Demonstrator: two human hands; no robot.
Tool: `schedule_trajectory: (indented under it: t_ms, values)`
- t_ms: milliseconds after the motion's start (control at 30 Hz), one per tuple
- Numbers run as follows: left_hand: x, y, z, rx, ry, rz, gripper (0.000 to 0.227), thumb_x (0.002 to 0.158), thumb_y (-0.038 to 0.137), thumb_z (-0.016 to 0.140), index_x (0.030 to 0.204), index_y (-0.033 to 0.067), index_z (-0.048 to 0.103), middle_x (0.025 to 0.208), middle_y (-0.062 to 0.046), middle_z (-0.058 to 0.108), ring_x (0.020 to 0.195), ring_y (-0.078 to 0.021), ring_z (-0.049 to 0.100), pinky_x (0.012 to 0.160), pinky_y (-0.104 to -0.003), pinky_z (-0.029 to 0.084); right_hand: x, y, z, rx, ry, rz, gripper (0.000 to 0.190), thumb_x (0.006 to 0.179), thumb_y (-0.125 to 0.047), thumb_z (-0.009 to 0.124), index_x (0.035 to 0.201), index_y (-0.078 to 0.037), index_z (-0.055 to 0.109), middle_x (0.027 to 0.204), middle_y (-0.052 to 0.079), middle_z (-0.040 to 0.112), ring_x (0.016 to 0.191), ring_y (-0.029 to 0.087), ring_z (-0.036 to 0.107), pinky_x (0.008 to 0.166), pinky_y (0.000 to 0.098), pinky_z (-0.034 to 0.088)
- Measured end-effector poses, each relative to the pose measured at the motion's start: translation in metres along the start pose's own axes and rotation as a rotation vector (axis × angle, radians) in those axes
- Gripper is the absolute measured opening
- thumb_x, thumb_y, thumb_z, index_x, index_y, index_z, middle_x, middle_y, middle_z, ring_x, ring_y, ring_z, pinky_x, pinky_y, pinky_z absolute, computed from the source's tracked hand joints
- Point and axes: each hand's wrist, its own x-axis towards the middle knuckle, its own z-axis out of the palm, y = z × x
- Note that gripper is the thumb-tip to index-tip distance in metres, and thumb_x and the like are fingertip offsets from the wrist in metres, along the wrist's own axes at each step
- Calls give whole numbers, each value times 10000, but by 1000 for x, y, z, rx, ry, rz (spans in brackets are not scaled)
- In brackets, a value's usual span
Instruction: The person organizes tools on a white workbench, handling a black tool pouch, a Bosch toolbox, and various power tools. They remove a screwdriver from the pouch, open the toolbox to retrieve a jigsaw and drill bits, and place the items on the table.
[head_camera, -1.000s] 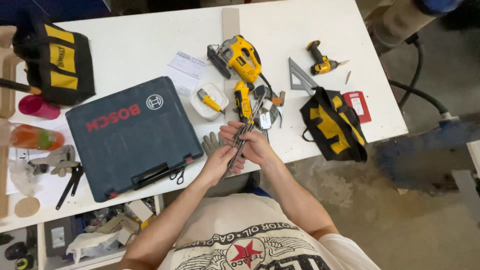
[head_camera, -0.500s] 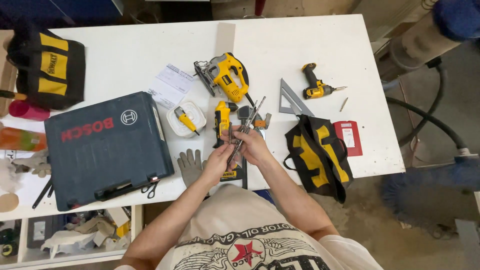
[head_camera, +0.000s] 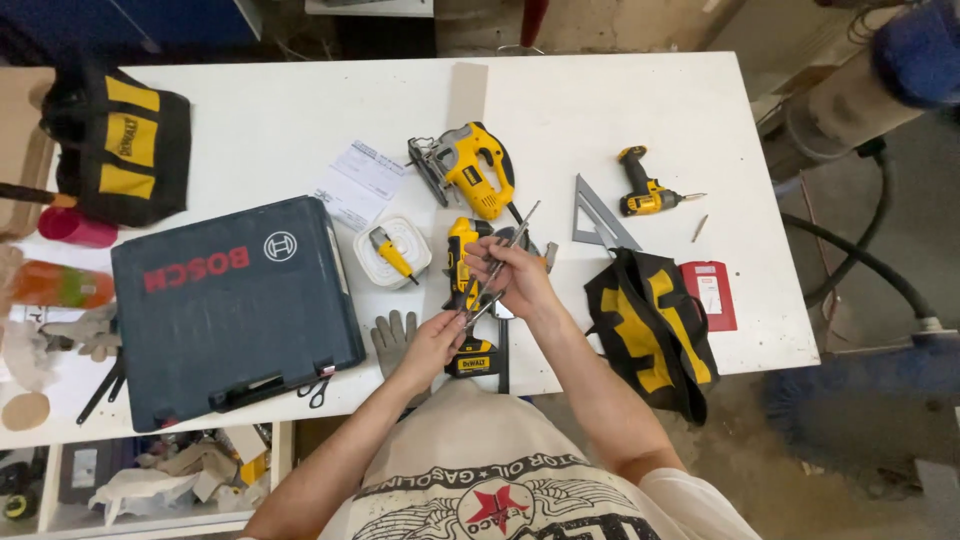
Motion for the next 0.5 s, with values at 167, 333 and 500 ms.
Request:
schedule_trajectory:
  t_ms: [167,333,500]
  values:
    - [-22,-10,-44,0,19,40,273,1082,265,515,968,81,681,586,-14,462,482,-89,394,430,-195,319,18,14,17,3,-91,26,177,972,-81,603,1132,-53,672,1097,198,766,990,303,766,902,452,640]
    - [-55,13,-73,78,-19,37,264,1086,249,512,909,108,650,613,-11,467,510,-103,427,472,-210,362,25,21,45,-41,-162,-4,200,991,-71,592,1177,-53,663,1133,199,754,980,288,770,852,397,658]
    - [-56,1,-100,84,-71,42,289,1102,273,480,903,113,616,619,-7,436,522,-105,399,484,-214,348,22,12,69,-143,-199,-154,256,1033,-61,552,1279,-6,598,1091,204,750,836,248,776,706,335,674]
